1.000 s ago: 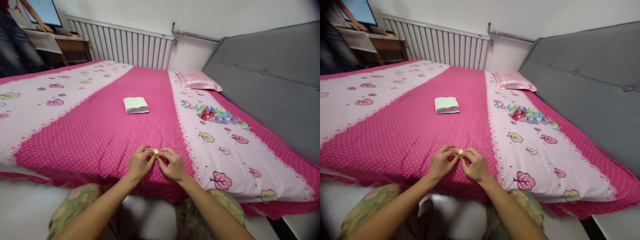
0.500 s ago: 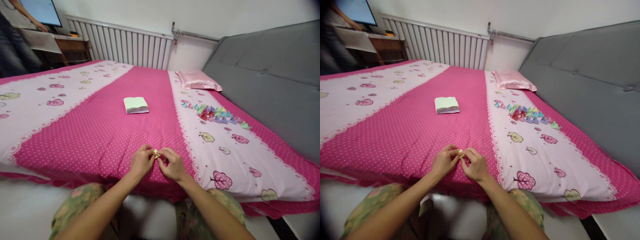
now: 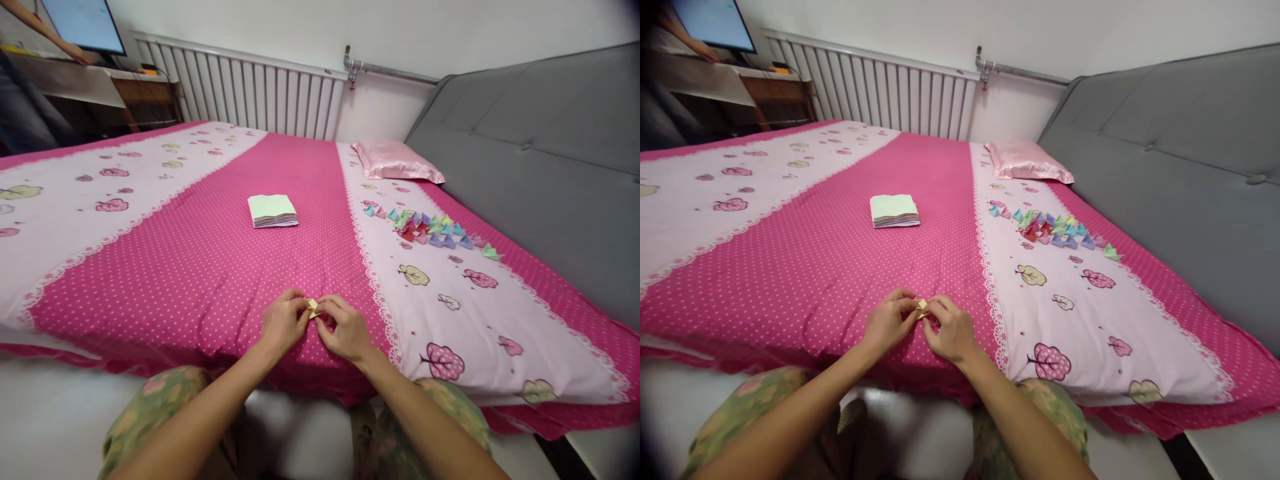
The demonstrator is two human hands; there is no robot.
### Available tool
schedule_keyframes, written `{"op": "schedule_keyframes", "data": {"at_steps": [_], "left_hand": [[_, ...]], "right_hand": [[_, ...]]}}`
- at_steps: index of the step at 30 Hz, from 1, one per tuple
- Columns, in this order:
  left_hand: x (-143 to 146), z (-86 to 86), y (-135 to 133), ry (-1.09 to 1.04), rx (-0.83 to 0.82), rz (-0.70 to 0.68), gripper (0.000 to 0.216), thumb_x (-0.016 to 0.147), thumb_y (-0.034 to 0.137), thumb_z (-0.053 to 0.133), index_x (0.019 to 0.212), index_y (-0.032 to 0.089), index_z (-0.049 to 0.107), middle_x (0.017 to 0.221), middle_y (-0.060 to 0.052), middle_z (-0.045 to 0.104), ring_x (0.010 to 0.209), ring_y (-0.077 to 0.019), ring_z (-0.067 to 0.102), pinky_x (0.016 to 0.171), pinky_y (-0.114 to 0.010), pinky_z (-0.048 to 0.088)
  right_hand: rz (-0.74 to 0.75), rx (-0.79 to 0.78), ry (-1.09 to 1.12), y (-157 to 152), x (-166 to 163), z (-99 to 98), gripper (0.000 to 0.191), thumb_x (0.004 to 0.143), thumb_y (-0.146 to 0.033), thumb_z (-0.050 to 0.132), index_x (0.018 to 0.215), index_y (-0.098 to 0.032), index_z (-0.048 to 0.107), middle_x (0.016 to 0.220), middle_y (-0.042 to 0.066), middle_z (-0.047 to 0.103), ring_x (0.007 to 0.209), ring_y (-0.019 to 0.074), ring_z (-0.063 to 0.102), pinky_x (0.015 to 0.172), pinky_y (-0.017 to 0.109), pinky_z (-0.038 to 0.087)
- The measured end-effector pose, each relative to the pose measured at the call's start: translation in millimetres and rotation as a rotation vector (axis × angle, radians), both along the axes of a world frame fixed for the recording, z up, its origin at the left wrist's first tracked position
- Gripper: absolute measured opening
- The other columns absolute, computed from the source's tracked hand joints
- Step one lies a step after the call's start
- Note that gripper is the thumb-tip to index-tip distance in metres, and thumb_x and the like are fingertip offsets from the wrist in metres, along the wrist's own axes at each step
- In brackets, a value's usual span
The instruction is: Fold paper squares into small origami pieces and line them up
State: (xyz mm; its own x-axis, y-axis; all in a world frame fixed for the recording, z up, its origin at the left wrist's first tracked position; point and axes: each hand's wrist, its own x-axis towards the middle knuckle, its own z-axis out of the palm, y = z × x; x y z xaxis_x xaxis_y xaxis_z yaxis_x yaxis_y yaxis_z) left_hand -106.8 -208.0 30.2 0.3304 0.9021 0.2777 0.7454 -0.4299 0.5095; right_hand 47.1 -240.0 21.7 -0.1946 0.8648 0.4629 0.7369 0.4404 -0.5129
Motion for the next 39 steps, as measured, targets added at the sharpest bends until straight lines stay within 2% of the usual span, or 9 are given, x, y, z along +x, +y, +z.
{"op": "schedule_keyframes", "data": {"at_steps": [5,11,17,26,29,31,34,39], "left_hand": [[-2.1,3.1,0.6,-0.056,-0.026,-0.017,0.014,0.079,0.022,0.052,0.077,0.019,0.066,0.095,-0.003,0.060,0.077,-0.0136,0.059,0.068,-0.024,0.045],[-1.3,4.5,-2.1,0.006,0.012,0.000,0.015,0.079,0.021,0.051,0.077,0.018,0.066,0.097,-0.005,0.060,0.075,-0.0147,0.059,0.063,-0.025,0.044],[-1.3,2.2,-0.9,0.004,0.014,0.000,0.015,0.078,0.020,0.052,0.079,0.019,0.067,0.095,-0.005,0.061,0.076,-0.0151,0.059,0.064,-0.026,0.045],[-2.2,0.3,-1.2,-0.112,0.014,-0.043,0.013,0.076,0.015,0.052,0.077,0.016,0.065,0.091,-0.007,0.059,0.076,-0.0147,0.058,0.070,-0.027,0.047],[-1.5,-0.6,-2.6,-0.124,0.047,-0.062,0.014,0.076,0.013,0.051,0.078,0.015,0.065,0.091,-0.008,0.058,0.081,-0.0165,0.057,0.073,-0.028,0.047],[-1.0,-1.7,-3.3,-0.124,0.075,-0.075,0.015,0.076,0.011,0.051,0.079,0.016,0.064,0.091,-0.008,0.058,0.083,-0.0168,0.057,0.074,-0.029,0.047],[-0.3,-3.0,-4.0,-0.118,0.112,-0.092,0.017,0.076,0.010,0.050,0.083,0.018,0.064,0.091,-0.007,0.058,0.083,-0.0161,0.057,0.074,-0.029,0.048],[2.4,-2.2,-5.2,-0.096,0.144,-0.107,0.021,0.077,0.008,0.049,0.089,0.018,0.062,0.090,-0.006,0.057,0.084,-0.0161,0.056,0.076,-0.029,0.047]], "right_hand": [[-0.002,0.026,-0.122,-1.2,0.2,0.6,0.020,0.077,-0.020,0.051,0.095,-0.023,0.060,0.106,0.004,0.059,0.078,0.0153,0.060,0.063,0.024,0.047],[-0.025,0.052,-0.229,-2.1,-1.8,-0.7,0.024,0.079,-0.021,0.049,0.101,-0.023,0.060,0.109,0.006,0.060,0.081,0.0176,0.061,0.063,0.026,0.048],[-0.025,0.020,-0.109,-2.0,-1.6,-1.5,0.020,0.079,-0.026,0.051,0.097,-0.023,0.062,0.106,0.004,0.061,0.082,0.0165,0.061,0.069,0.027,0.049],[-0.039,0.010,0.064,0.5,-3.5,-3.7,0.017,0.083,-0.026,0.049,0.087,-0.022,0.065,0.093,0.004,0.063,0.079,0.0153,0.060,0.069,0.026,0.049],[-0.061,-0.004,0.119,-0.4,-6.8,-5.4,0.012,0.081,-0.024,0.050,0.081,-0.020,0.062,0.089,0.004,0.063,0.067,0.0127,0.058,0.061,0.023,0.047],[-0.093,-0.011,0.131,-1.2,-8.9,-5.6,0.008,0.078,-0.023,0.052,0.079,-0.020,0.060,0.080,0.003,0.062,0.057,0.0110,0.053,0.056,0.023,0.044],[-0.130,-0.001,0.131,-1.5,-10.7,-4.6,0.008,0.076,-0.023,0.053,0.082,-0.020,0.059,0.067,0.000,0.058,0.054,0.0116,0.050,0.056,0.023,0.043],[-0.084,0.042,0.204,0.4,-11.1,-2.8,0.012,0.078,-0.020,0.051,0.085,-0.022,0.061,0.086,0.004,0.062,0.069,0.0140,0.058,0.061,0.024,0.047]]}}
